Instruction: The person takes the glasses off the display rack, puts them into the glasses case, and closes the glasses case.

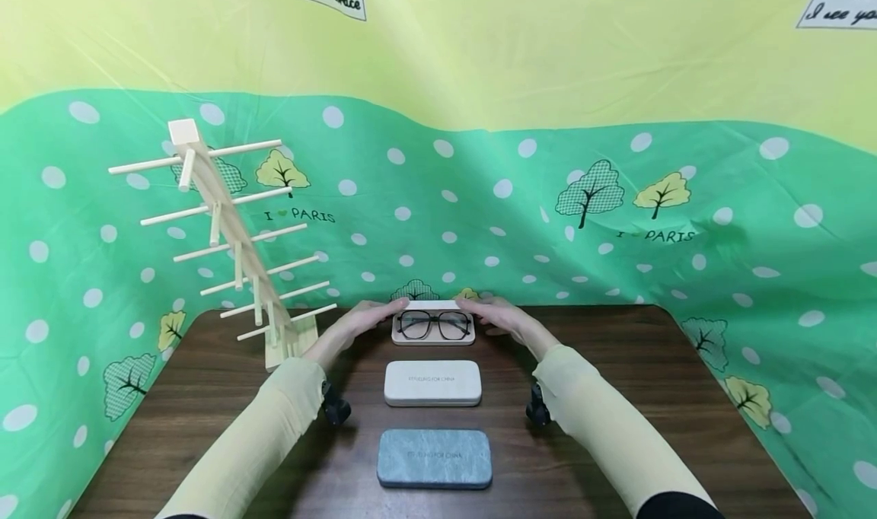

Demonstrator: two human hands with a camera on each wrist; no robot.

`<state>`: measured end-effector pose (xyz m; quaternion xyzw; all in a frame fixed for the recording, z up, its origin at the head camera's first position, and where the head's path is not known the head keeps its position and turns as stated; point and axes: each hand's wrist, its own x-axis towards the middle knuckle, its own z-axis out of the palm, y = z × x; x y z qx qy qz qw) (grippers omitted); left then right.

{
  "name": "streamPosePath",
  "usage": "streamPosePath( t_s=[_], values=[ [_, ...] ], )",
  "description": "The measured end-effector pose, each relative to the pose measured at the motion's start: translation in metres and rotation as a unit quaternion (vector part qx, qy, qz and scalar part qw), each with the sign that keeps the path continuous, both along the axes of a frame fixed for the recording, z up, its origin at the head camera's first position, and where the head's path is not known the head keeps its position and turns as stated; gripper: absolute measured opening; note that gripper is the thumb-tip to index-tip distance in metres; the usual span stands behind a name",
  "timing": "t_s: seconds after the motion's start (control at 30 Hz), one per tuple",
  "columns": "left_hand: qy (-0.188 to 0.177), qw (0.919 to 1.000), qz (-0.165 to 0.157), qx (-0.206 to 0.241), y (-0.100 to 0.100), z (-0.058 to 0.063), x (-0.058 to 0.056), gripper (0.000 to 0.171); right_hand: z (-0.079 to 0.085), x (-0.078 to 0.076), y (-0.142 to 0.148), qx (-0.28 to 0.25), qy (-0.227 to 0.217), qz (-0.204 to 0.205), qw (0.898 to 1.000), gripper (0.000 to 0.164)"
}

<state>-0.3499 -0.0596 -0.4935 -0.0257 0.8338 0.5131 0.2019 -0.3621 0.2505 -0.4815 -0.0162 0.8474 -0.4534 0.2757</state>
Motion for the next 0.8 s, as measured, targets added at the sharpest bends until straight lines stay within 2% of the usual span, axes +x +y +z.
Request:
streamPosePath(
  t_s=[0.37,0.8],
  values=[
    [0.008,0.9998,-0.015,-0.005,-0.0015,0.0005,0.0024,0.082,-0.0011,0.0004,0.0013,0.001,0.005,0.004,1.0,0.104],
    [0.03,0.9991,-0.027,-0.009,-0.0028,-0.005,0.0017,0.074,-0.0037,0.0009,0.0021,-0.007,0.013,0.023,1.0,0.091]
  ],
)
